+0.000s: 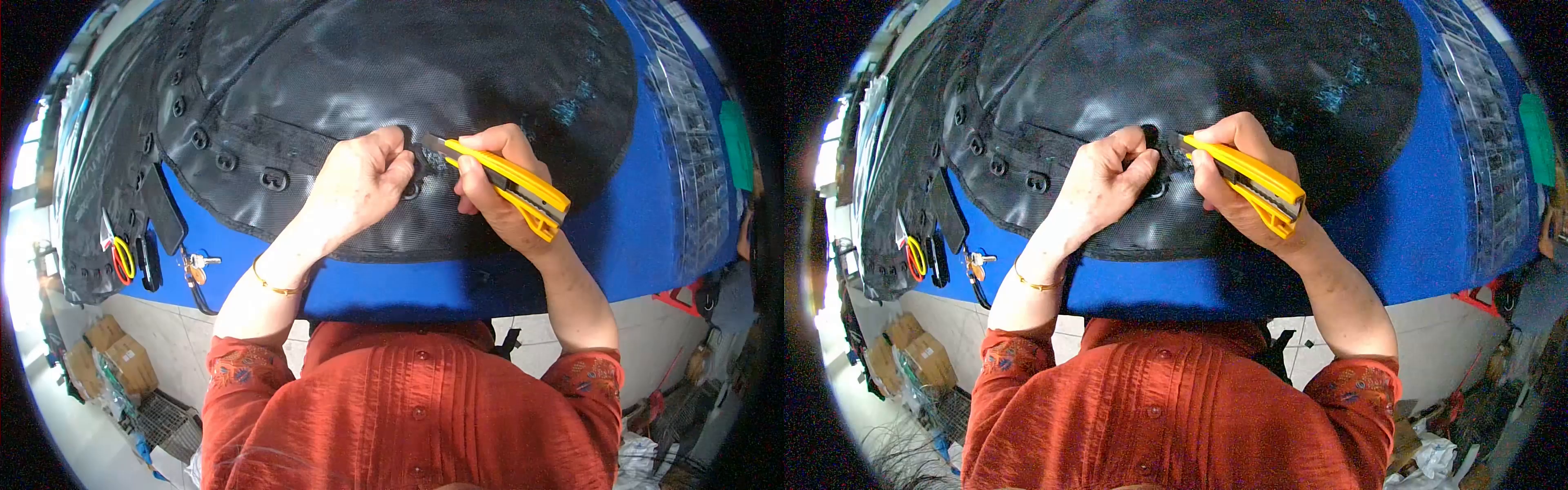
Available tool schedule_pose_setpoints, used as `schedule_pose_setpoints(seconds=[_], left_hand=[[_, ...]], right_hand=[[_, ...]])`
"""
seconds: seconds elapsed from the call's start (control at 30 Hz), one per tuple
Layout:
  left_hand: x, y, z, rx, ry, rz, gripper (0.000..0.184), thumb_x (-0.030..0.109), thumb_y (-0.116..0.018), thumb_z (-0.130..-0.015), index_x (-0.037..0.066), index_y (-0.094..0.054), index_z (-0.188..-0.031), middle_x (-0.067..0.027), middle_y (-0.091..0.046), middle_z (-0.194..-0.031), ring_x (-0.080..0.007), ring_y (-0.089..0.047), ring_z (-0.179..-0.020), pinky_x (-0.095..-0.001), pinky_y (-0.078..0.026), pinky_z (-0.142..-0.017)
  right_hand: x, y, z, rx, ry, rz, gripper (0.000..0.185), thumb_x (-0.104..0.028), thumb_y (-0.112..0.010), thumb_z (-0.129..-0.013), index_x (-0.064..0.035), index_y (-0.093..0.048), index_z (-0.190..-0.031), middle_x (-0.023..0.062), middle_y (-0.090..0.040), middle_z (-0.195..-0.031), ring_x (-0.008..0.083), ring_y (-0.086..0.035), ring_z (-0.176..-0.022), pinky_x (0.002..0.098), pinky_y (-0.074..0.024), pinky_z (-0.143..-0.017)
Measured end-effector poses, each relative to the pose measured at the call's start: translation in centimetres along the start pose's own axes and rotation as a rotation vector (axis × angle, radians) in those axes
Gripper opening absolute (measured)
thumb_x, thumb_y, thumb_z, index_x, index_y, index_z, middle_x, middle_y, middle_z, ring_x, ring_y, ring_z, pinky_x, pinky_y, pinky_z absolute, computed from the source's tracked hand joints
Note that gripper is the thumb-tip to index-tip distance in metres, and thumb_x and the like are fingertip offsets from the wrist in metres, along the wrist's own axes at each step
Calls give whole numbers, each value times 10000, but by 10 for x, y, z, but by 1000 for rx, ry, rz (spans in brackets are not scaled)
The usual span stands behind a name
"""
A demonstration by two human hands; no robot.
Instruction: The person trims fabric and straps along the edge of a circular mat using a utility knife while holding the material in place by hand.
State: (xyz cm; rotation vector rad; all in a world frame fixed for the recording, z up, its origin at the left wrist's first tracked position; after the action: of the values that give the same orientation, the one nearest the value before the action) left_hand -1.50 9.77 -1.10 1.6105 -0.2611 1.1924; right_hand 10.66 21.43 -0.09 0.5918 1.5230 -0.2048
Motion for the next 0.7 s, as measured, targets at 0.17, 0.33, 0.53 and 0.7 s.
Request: schedule_pose_setpoints(seconds=[0.17,0.33,0.53,0.7], left_hand=[[-1,-1,1,-8,12,28,232,131,-635,-947,10,-529,-781,-69,-522,-615,-101,-480,-582,-319,-426,-546],[0,-1,0,-41,31,7,179,130,-619,-924,-3,-567,-817,-176,-616,-671,-314,-645,-613,-395,-496,-596],[0,-1,0,-24,6,16,185,131,-620,-923,-5,-562,-812,-180,-615,-671,-320,-642,-612,-401,-494,-596],[-2,-2,1,-47,51,30,188,131,-613,-926,-5,-558,-809,-186,-615,-675,-321,-642,-617,-401,-491,-599]], right_hand=[[0,0,-1,-22,13,-33,192,-182,-652,-952,-74,-556,-1078,56,-670,-806,99,-645,-586,253,-527,-546],[-1,0,-2,-22,31,-5,190,-177,-649,-952,-76,-549,-1077,55,-668,-796,103,-646,-581,255,-527,-543],[-4,1,-2,-13,44,53,171,-163,-652,-947,-79,-549,-1055,52,-661,-766,112,-651,-571,266,-531,-539],[-6,0,-1,-15,93,56,155,-141,-651,-943,-79,-551,-1043,50,-658,-753,117,-652,-569,272,-532,-539]])
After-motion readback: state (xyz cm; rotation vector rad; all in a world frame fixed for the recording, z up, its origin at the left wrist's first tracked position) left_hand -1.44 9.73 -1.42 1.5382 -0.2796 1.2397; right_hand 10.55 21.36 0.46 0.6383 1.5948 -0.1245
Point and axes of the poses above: each hand's wrist, its own z-axis away from the middle knuckle, its own y-axis out of the back of the hand, x = y × z, the point moved 9 cm from there along -z, towards the middle knuckle
